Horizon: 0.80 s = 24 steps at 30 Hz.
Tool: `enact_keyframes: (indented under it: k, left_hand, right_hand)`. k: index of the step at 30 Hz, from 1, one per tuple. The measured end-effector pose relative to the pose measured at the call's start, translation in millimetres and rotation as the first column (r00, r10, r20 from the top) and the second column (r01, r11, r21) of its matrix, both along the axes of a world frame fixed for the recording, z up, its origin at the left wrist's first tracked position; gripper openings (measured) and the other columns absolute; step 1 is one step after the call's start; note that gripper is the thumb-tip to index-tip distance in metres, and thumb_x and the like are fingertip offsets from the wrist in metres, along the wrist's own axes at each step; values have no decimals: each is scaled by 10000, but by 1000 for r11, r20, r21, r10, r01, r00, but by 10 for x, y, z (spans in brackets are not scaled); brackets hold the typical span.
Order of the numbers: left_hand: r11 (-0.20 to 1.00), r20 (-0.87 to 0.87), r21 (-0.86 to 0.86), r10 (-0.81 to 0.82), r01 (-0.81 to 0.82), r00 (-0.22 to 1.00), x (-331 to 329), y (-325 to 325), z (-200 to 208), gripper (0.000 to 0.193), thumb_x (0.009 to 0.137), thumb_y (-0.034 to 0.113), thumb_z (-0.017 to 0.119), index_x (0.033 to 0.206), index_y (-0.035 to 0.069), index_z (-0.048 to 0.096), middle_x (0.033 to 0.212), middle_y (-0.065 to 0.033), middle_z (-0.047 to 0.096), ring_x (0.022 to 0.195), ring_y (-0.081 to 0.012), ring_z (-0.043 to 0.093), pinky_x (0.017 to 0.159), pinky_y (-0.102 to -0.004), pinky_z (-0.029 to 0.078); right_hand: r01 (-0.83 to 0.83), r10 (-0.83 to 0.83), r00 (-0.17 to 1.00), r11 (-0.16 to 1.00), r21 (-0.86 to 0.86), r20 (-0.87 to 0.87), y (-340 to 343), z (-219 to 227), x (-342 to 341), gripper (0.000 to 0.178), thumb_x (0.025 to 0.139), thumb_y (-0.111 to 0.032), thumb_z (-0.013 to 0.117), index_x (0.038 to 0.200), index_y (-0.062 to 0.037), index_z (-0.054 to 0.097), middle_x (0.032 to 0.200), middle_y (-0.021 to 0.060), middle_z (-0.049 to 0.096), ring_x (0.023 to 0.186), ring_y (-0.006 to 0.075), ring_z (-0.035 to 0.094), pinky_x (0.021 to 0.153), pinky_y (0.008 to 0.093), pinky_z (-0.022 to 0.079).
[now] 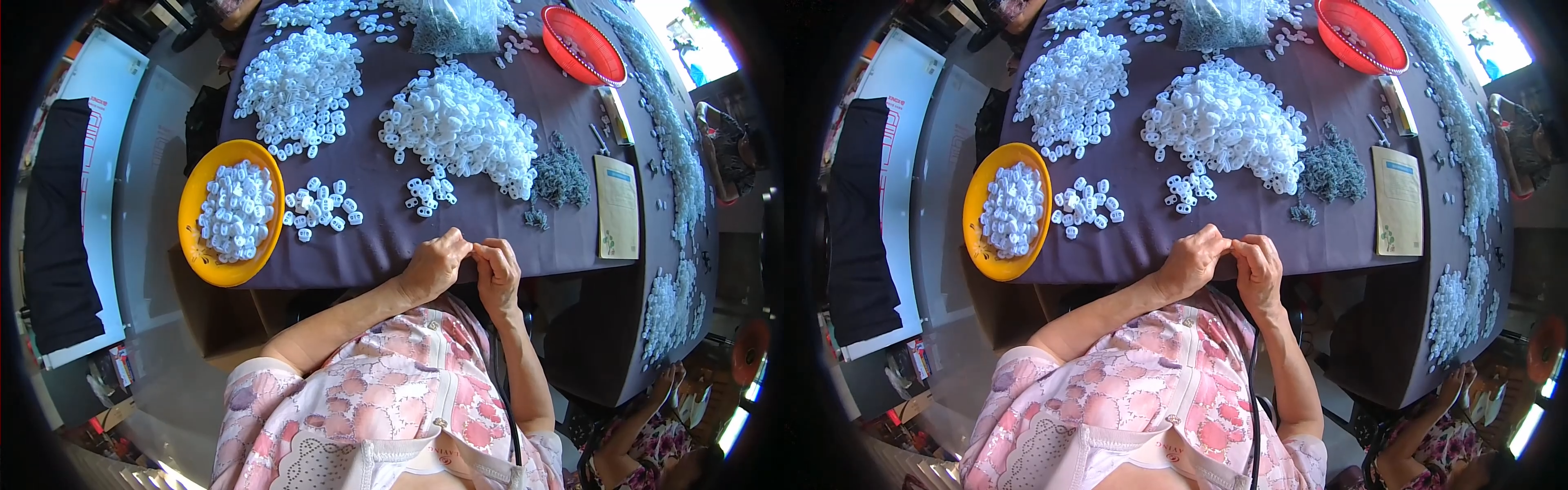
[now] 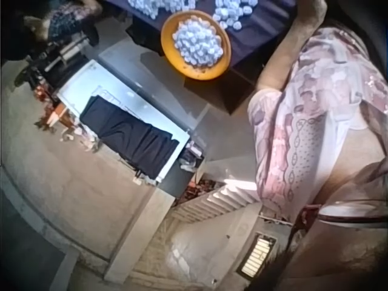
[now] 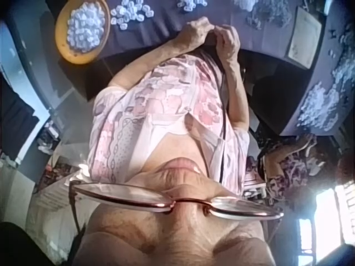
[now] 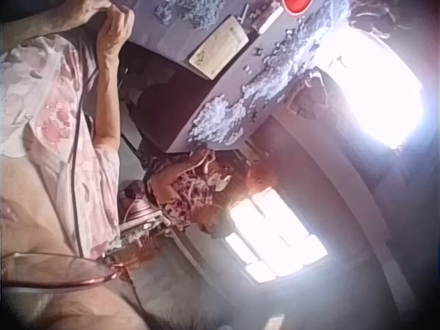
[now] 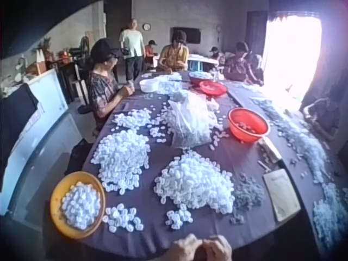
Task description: The person assembles plastic cord locks by hand, picking up the small components from the table and fitting them together.
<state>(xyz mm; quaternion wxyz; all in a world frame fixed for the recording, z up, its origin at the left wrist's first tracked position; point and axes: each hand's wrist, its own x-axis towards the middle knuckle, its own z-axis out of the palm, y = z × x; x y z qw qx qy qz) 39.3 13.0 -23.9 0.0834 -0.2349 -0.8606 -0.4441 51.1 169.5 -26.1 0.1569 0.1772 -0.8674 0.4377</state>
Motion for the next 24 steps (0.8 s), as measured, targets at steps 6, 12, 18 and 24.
enact_keyframes:
  k: [6,12,18,24]
  left_hand:
    - [1000,2,-9,-13,13,1000,-25,-7,-2,56,795,5,517,801,47,554,798,-116,526,652,-295,605,586,-371,513]
    - [999,-6,-36,-33,33,999,-4,8,-20,67,794,0,556,851,33,566,791,-111,512,660,-308,586,565,-378,498]
    - [1000,60,-11,-14,15,998,-29,-6,-6,52,814,14,564,854,44,576,767,-120,529,674,-322,588,573,-391,483]
    - [963,200,271,-52,-4,978,-176,-68,-54,98,840,87,621,869,-1,656,742,-92,648,620,-180,624,543,-284,472]
  right_hand:
    - [-10,10,1000,1000,4,-15,-4,3,-10,275,698,101,612,937,-33,587,867,131,574,751,303,576,646,360,478]
    - [-14,15,999,999,30,-28,18,45,2,242,710,85,618,923,-26,590,854,128,573,743,298,571,640,357,474]
    - [6,-4,1000,999,43,-31,-19,26,-22,189,740,65,611,910,-16,593,846,131,580,744,299,578,641,355,474]
    - [56,-44,992,994,-95,120,-79,152,-31,188,790,31,631,969,-20,605,832,112,625,737,242,629,651,301,500]
